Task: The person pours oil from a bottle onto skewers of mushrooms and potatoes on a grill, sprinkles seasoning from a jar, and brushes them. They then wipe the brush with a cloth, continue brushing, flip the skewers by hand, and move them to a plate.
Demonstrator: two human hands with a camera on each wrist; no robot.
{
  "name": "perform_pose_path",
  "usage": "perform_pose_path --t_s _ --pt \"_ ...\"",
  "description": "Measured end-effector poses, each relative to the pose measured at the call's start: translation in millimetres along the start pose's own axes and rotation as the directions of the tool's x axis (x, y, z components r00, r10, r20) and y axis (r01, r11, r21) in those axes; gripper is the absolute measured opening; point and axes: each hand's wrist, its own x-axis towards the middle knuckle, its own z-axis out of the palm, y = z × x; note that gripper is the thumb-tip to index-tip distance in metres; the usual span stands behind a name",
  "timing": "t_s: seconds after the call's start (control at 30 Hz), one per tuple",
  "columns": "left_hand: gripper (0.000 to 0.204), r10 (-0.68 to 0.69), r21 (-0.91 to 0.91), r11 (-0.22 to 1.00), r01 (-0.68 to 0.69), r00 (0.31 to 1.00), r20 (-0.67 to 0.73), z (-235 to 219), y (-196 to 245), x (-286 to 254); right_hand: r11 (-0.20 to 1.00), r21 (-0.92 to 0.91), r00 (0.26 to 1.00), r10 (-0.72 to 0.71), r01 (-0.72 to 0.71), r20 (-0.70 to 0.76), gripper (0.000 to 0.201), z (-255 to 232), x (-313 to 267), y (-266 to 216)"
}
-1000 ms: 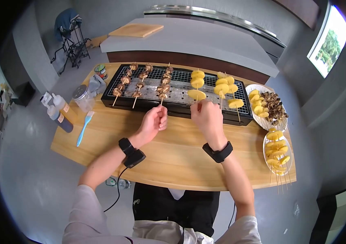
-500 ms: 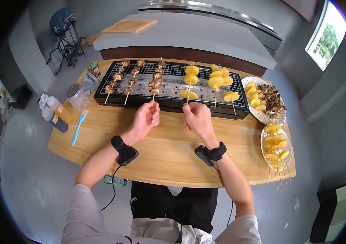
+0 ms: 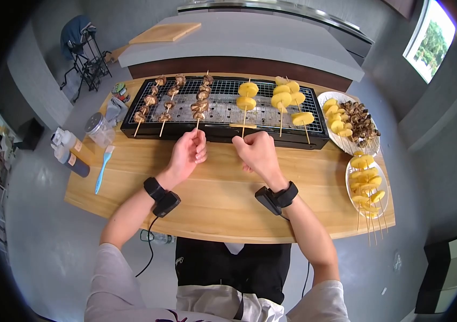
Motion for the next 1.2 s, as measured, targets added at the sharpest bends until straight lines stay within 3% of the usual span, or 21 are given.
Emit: perform_pose_path --t_s 0.47,0.57,0.67,0.73,0.93,1.2 --pt "0.031 -0.014 0.019 1.000 0.014 1.000 -0.001 -1.0 -0.5 0.1 0.999 0.000 0.999 0.045 -0.045 0.022 0.043 1.2 -0.2 -0.5" --pt "0.031 -0.008 0.015 1.000 0.008 1.000 -0.004 -1.2 -1.0 -0.1 0.999 0.011 0.998 -0.040 0.040 -0.042 0.037 3.2 0.1 1.4" --pt "0.029 0.021 -0.005 1.000 -0.021 1.000 0.010 -3.0 -1.9 0.1 0.991 0.098 0.995 -0.086 0.092 -0.057 0.037 3.8 3.5 8.4" --pt "0.028 0.064 0.018 0.998 -0.064 0.998 -0.021 -0.8 1.5 -0.3 0.960 0.255 0.994 -0.107 0.113 -0.036 0.041 4.6 6.8 11.5" --pt "0.029 0.107 0.081 0.992 -0.102 0.992 -0.063 6.8 3.5 -4.5 0.956 0.257 0.985 -0.107 0.140 -0.138 0.044 9.1 -0.1 6.3" --pt "0.023 0.108 0.116 0.988 -0.098 0.991 -0.079 8.3 2.0 -4.3 0.937 0.341 0.996 -0.048 0.073 -0.080 0.039 10.3 5.6 18.1"
